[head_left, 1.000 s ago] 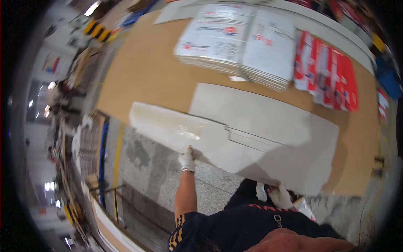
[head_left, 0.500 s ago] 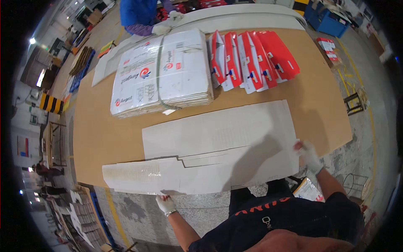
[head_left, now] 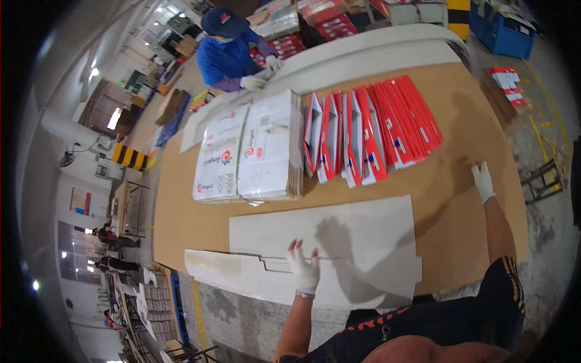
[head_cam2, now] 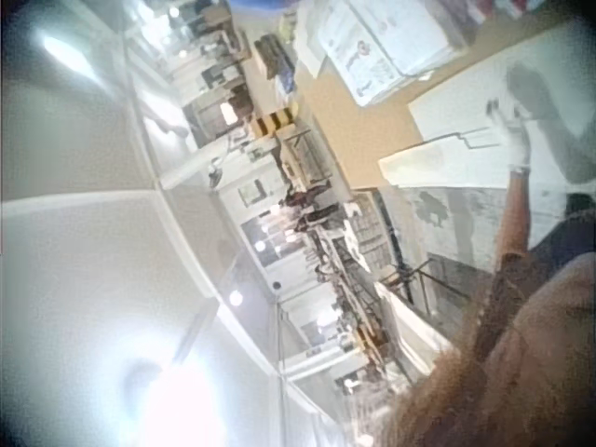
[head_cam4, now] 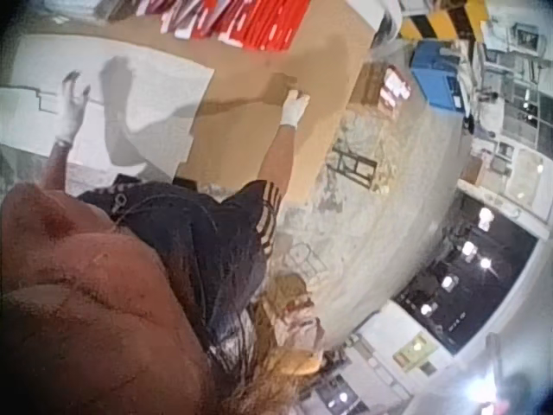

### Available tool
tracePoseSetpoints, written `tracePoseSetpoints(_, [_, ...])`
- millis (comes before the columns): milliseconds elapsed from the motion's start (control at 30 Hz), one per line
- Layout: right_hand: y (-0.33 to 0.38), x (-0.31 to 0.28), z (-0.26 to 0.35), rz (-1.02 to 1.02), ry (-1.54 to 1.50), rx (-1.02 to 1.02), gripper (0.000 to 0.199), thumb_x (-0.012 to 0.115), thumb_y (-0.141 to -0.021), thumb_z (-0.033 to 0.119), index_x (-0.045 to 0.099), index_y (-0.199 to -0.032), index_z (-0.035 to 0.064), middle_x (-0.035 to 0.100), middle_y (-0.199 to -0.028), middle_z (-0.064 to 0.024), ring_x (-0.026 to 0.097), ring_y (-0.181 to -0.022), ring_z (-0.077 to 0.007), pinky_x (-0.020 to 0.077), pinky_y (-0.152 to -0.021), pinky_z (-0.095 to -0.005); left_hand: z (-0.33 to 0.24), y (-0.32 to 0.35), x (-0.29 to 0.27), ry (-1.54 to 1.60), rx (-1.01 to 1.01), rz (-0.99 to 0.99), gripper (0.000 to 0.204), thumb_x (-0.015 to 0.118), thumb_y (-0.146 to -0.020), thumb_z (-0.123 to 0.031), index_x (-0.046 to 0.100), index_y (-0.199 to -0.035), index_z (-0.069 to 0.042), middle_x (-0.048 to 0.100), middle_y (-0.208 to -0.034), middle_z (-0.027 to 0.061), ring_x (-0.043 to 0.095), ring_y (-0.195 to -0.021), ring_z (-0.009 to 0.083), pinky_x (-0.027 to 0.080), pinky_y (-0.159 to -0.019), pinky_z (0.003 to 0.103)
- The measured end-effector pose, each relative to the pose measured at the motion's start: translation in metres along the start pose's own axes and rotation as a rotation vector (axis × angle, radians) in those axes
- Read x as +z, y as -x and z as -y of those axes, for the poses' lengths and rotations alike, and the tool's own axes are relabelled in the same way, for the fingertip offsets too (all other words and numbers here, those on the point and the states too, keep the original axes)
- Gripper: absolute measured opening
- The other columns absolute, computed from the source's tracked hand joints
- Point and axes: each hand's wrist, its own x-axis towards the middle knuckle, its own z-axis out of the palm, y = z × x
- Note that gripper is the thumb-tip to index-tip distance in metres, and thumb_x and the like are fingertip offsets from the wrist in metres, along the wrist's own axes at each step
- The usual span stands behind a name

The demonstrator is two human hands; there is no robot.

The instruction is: Manually folding and assembling paper/cardboard packaging templates at an industrial packaging station.

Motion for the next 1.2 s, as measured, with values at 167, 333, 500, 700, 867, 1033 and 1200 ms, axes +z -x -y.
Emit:
tracePoseSetpoints(167, [-0.144, 0.043, 0.042, 0.186, -0.089, -0.139, 0.076, 0.053, -0.087, 0.05, 0.033, -0.137, -0.0041, 0.039, -0.139, -0.0312, 0.037, -0.132, -0.0408, 0.0325, -0.106, -0.0407, -0.148, -0.144, 0.072, 0.016, 0.407, 0.131, 0.063, 0.071, -0.08, -0.028, 0.046, -0.132, -0.001, 0.038, -0.139, 0.0239, 0.033, -0.13, 0.0422, 0.028, -0.107, 0.049])
tracePoseSetpoints(333, [-0.158, 0.105, 0.163, 0.304, -0.316, -0.103, 0.09, 0.056, -0.082, 0.061, 0.029, -0.142, -0.0001, 0.041, -0.138, -0.031, 0.041, -0.13, -0.0403, 0.0326, -0.106, -0.0403, -0.207, -0.208, 0.161, -0.112, 0.373, 0.23, 0.075, 0.066, -0.077, -0.058, 0.048, -0.135, -0.014, 0.032, -0.143, 0.0249, 0.021, -0.137, 0.0432, 0.013, -0.104, 0.069])
tracePoseSetpoints(500, [-0.109, 0.134, 0.257, 0.373, -0.069, -0.18, 0.104, 0.054, -0.075, 0.071, 0.018, -0.15, 0.0087, 0.033, -0.144, -0.0286, 0.031, -0.133, -0.0467, 0.0268, -0.11, -0.0496, -0.2, -0.214, 0.191, -0.271, 0.363, 0.292, 0.085, 0.069, -0.068, -0.061, 0.049, -0.135, -0.012, 0.029, -0.147, 0.0253, 0.016, -0.141, 0.0417, 0.005, -0.104, 0.072])
tracePoseSetpoints(700, [-0.028, 0.219, 0.332, 0.557, 0.072, -0.319, 0.112, 0.057, -0.07, 0.075, 0.022, -0.147, 0.0015, 0.03, -0.144, -0.0304, 0.031, -0.132, -0.047, 0.0263, -0.109, -0.0528, -0.091, -0.225, 0.177, -0.436, 0.432, 0.098, 0.068, 0.063, -0.079, -0.041, 0.047, -0.136, -0.007, 0.031, -0.149, 0.0191, 0.017, -0.141, 0.0404, 0.006, -0.112, 0.062])
tracePoseSetpoints(867, [0.004, 0.252, 0.367, 0.54, 0.068, -0.389, 0.109, 0.054, -0.072, 0.075, 0.028, -0.142, -0.0041, 0.025, -0.146, -0.0318, 0.029, -0.133, -0.0462, 0.0243, -0.109, -0.0535, -0.075, -0.232, 0.149, -0.696, 0.526, 0.208, 0.064, 0.063, -0.079, -0.034, 0.047, -0.135, -0.006, 0.032, -0.149, 0.017, 0.019, -0.141, 0.0378, 0.008, -0.113, 0.06])
tracePoseSetpoints(1033, [0.002, 0.21, 0.324, 0.767, -0.172, -0.58, 0.074, 0.047, -0.091, 0.048, 0.031, -0.14, -0.0057, 0.046, -0.135, -0.0259, 0.042, -0.124, -0.0425, 0.0328, -0.105, -0.0458, -0.082, -0.162, 0.114, -0.318, 0.496, 0.112, 0.059, 0.068, -0.078, -0.024, 0.048, -0.13, -0.006, 0.035, -0.145, 0.0181, 0.022, -0.14, 0.0391, 0.018, -0.111, 0.058])
tracePoseSetpoints(1200, [-0.005, 0.097, 0.181, 0.313, 0.421, -0.799, 0.062, 0.061, -0.083, 0.026, 0.041, -0.136, 0.0024, 0.038, -0.143, -0.0164, 0.031, -0.135, -0.0329, 0.0263, -0.109, -0.0461, -0.041, -0.042, 0.102, -0.321, 0.33, 0.391, 0.078, 0.068, -0.076, -0.037, 0.035, -0.143, -0.013, 0.022, -0.153, 0.0181, 0.019, -0.141, 0.0393, 0.017, -0.109, 0.062])
